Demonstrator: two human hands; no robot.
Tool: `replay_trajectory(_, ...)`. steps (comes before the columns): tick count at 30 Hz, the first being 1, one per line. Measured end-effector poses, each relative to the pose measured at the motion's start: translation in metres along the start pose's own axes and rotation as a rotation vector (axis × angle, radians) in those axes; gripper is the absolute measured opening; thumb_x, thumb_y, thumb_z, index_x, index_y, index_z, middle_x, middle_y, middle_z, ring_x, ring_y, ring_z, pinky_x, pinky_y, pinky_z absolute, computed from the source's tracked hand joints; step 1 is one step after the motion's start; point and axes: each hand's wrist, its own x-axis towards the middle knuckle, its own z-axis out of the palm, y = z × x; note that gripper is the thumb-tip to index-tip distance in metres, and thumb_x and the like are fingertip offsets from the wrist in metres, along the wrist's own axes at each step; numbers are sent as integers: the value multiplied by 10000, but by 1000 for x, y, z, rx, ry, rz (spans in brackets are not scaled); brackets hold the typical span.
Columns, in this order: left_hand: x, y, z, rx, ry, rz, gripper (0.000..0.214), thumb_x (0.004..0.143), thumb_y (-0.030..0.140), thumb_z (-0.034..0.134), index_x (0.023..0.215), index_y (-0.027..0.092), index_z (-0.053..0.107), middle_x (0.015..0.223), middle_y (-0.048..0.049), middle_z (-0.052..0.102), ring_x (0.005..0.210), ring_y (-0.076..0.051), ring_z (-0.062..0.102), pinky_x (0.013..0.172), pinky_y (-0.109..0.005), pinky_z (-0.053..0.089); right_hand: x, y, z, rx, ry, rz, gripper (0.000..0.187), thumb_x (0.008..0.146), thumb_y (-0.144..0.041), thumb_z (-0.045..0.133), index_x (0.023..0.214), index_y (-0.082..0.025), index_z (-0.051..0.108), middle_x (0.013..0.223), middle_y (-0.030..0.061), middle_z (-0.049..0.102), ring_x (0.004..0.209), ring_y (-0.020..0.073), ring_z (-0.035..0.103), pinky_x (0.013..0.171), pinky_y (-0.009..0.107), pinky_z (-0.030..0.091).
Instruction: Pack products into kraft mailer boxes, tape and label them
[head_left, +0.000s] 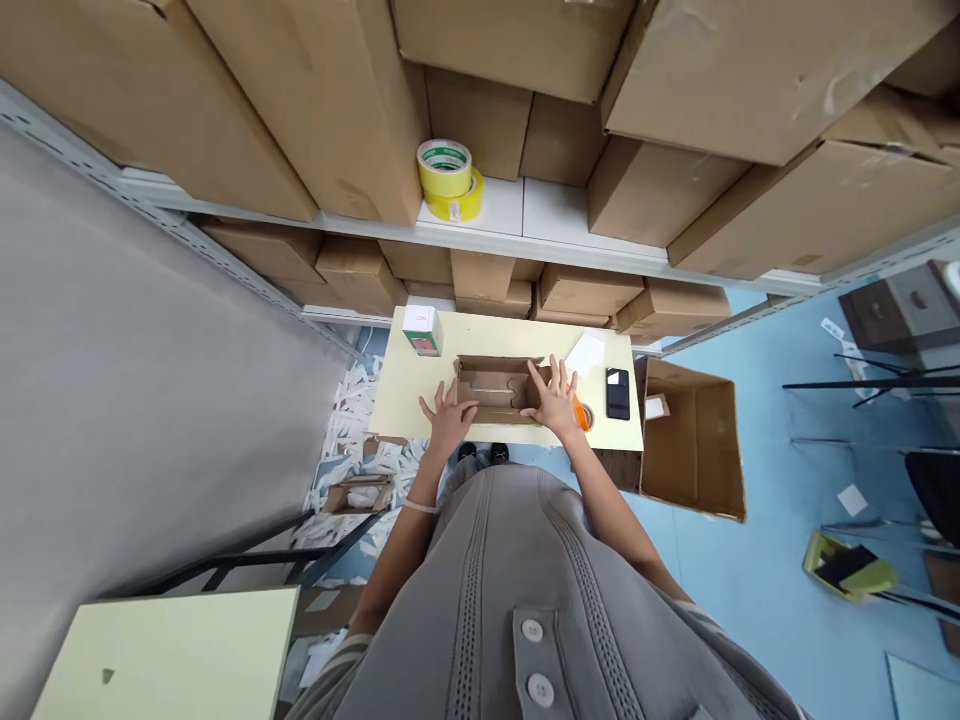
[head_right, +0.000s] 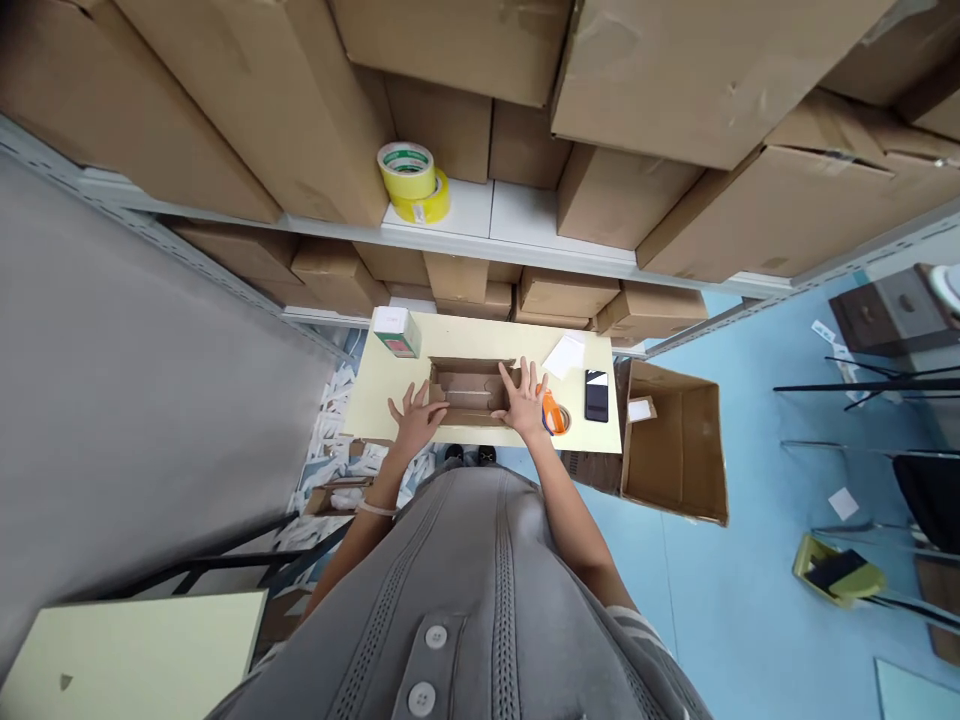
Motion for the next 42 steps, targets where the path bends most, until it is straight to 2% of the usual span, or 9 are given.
replay_trajectory(3, -6, -2, 5, 3, 23, 35, 397, 915, 378, 517, 1291, 350, 641, 1642, -26, 225, 1524, -341, 106, 1141, -674, -124, 9, 2, -5, -56, -87, 26, 1195, 694, -665, 740, 1587, -295, 39, 1650, 169, -99, 1511, 398, -51, 1143, 667, -33)
replay_trajectory(6, -12, -5, 9, -27, 77, 37, 596, 880, 385, 574, 1463, 329, 463, 1657, -66, 156, 1523, -363, 86, 1134, -680, -127, 19, 3, -9, -112, -179, 41, 1278, 661, -722, 725, 1585, -267, -32, 1640, 186, -133, 1507, 391, -102, 1137, 655, -75)
replay_trajectory(11, -11, -9, 15, -28, 74, -96, 930, 824, 475, 642, 1583, 233, 162, 1658, -160, 69, 1524, -380, 23, 1123, -693, -108, 38, 2, -11, -194, -333, 67, 1371, 630, -796, 673, 1565, -218, -147, 1617, 173, -225, 1488, 366, -210, 1121, 624, -159)
replay_trajectory(19, -7, -20, 23, 5, 30, -221, 1020, 789, 601, 646, 1585, 209, 142, 1642, -202, -92, 1512, -407, -87, 1113, -706, -83, 54, 3, -10, -332, -409, 59, 1395, 587, -699, 759, 1581, -186, -75, 1626, 174, -188, 1488, 364, -210, 1108, 623, -198)
replay_trajectory(23, -4, -24, 28, 10, 21, -217, 1019, 795, 595, 641, 1585, 197, 134, 1645, -207, -54, 1514, -408, -71, 1115, -711, -72, 62, 2, -13, -328, -431, 66, 1269, 639, -656, 753, 1591, -215, 40, 1653, 171, -31, 1515, 362, -50, 1140, 608, -140)
replay_trajectory(28, 3, -24, 33, 8, 21, -223, 1024, 792, 582, 655, 1586, 199, 132, 1647, -205, -18, 1514, -420, -30, 1105, -730, -67, 73, 5, -18, -238, -443, 79, 1116, 696, -638, 737, 1577, -291, 146, 1612, 168, 214, 1468, 345, 233, 1166, 558, 93)
replay_trajectory(32, 5, -24, 31, -1, 1, -227, 1068, 763, 545, 706, 1588, 209, 116, 1649, -195, -12, 1515, -417, -16, 1113, -720, -68, 75, 7, -18, -215, -446, 68, 1069, 731, -532, 762, 1574, -328, 136, 1447, 157, 456, 1350, 330, 436, 1099, 507, 271)
replay_trajectory(36, 6, -27, 30, -44, -18, -223, 1105, 740, 513, 732, 1589, 221, 89, 1648, -196, -7, 1515, -419, 5, 1122, -710, -42, 74, 9, -18, -192, -436, 75, 1057, 737, -426, 785, 1575, -325, 150, 1309, 137, 580, 1214, 311, 573, 980, 411, 413)
replay_trajectory(42, 7, -31, 36, -278, -117, -254, 1137, 746, 377, 712, 1573, 298, -65, 1652, -181, 26, 1520, -359, 117, 1123, -698, 95, 70, 5, -20, -72, -305, 166, 665, 954, -334, 491, 1567, -302, 237, 1164, 107, 698, 1078, 244, 668, 864, 319, 483)
